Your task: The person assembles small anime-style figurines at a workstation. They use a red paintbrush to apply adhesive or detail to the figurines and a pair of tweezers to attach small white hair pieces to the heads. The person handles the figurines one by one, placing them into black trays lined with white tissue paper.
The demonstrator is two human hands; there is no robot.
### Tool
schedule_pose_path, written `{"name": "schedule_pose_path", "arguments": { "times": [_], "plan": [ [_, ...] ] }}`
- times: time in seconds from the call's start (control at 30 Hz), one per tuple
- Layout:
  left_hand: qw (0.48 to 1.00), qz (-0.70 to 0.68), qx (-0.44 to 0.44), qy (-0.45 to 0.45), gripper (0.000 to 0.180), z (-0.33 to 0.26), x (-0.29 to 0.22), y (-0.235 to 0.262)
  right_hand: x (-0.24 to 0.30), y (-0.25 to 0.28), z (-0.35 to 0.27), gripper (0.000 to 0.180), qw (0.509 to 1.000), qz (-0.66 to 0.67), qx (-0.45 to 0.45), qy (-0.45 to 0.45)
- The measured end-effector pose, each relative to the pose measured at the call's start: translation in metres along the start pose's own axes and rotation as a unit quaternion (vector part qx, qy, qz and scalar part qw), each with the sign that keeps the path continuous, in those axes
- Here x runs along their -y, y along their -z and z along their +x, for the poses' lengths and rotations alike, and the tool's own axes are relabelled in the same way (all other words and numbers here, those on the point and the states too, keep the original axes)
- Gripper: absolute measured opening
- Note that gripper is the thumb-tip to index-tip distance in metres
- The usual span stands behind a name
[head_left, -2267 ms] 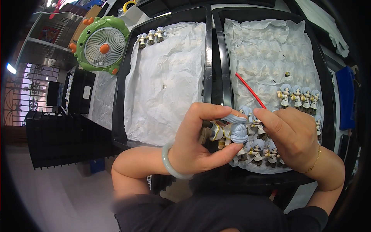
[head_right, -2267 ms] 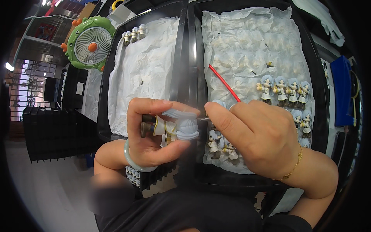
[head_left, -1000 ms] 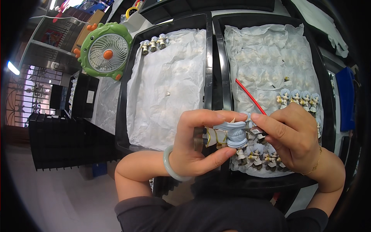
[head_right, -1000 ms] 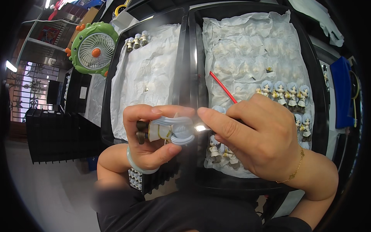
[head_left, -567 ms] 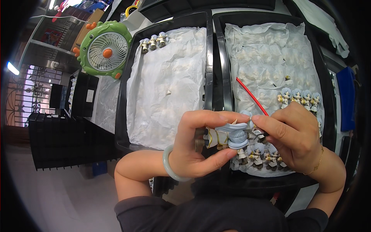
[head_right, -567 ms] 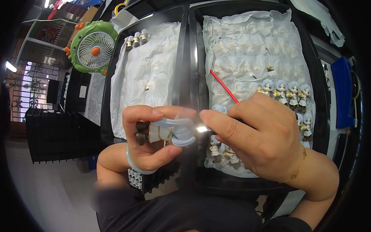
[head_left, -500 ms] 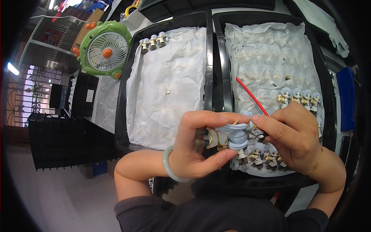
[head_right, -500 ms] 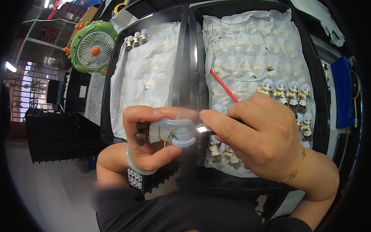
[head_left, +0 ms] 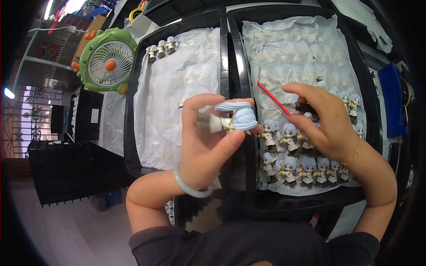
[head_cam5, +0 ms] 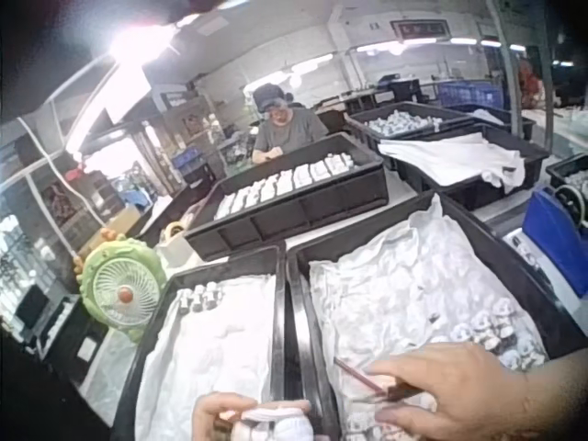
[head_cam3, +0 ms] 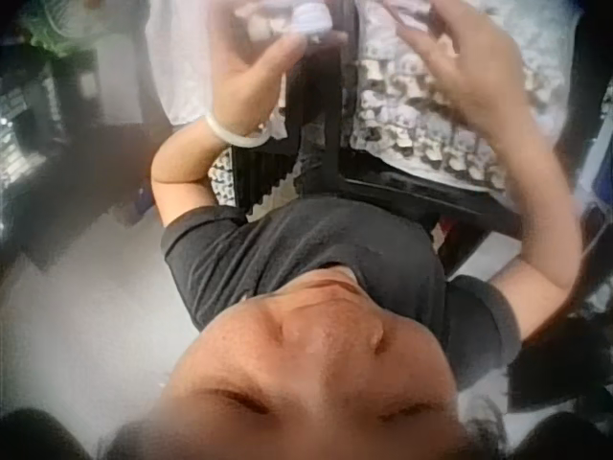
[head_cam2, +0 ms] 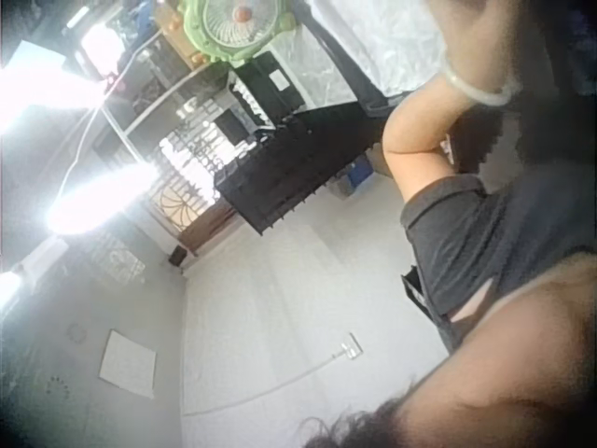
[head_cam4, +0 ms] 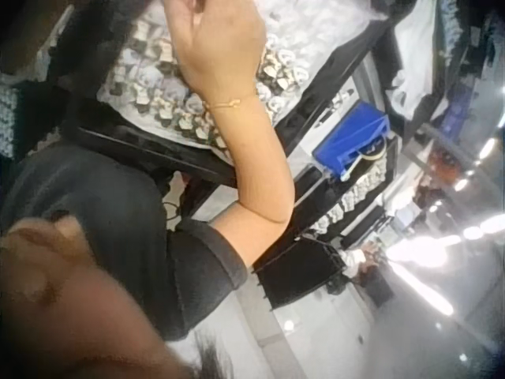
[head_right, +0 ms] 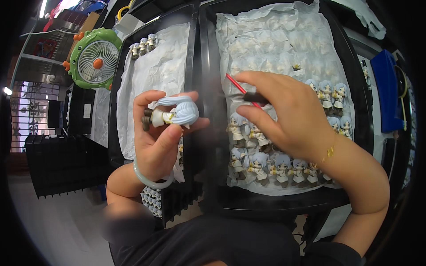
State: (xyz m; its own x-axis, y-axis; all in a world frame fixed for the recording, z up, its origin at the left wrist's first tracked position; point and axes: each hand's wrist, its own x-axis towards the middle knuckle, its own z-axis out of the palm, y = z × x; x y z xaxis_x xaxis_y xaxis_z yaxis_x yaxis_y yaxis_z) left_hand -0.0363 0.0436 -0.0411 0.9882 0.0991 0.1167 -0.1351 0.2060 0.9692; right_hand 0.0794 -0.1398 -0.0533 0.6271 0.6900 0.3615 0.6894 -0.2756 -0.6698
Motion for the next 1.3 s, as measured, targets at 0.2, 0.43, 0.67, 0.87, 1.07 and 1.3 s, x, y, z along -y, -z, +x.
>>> {"name": "schedule_pose_path", "arguments": {
  "times": [0.2,0.43,0.67,0.87,1.07,1.3],
  "plan": [
    [0.994,0.036,0.101,-0.022,0.046,-0.004,0.011,-0.001,-0.028,-0.01,0.001,0.024,0.949,-0.148,0.216,-0.178],
    [0.988,0.112,0.057,0.094,0.042,-0.004,0.014,-0.001,-0.007,0.029,0.011,0.013,0.926,0.332,0.024,-0.179],
    [0.99,0.06,0.037,0.121,0.042,-0.004,0.016,-0.004,0.002,0.028,0.005,0.009,0.966,0.214,0.104,-0.097],
    [0.977,0.176,0.065,0.099,0.043,-0.004,0.014,-0.003,0.012,0.022,0.004,0.014,0.975,0.209,0.07,-0.007],
    [0.985,0.109,0.123,-0.058,0.047,-0.002,0.018,0.004,-0.017,0.04,0.018,0.017,0.964,-0.054,0.16,-0.203],
    [0.987,0.075,0.134,-0.042,0.045,-0.003,0.005,0.005,0.009,0.027,0.003,0.017,0.998,-0.017,0.025,0.059]
  ]
}}
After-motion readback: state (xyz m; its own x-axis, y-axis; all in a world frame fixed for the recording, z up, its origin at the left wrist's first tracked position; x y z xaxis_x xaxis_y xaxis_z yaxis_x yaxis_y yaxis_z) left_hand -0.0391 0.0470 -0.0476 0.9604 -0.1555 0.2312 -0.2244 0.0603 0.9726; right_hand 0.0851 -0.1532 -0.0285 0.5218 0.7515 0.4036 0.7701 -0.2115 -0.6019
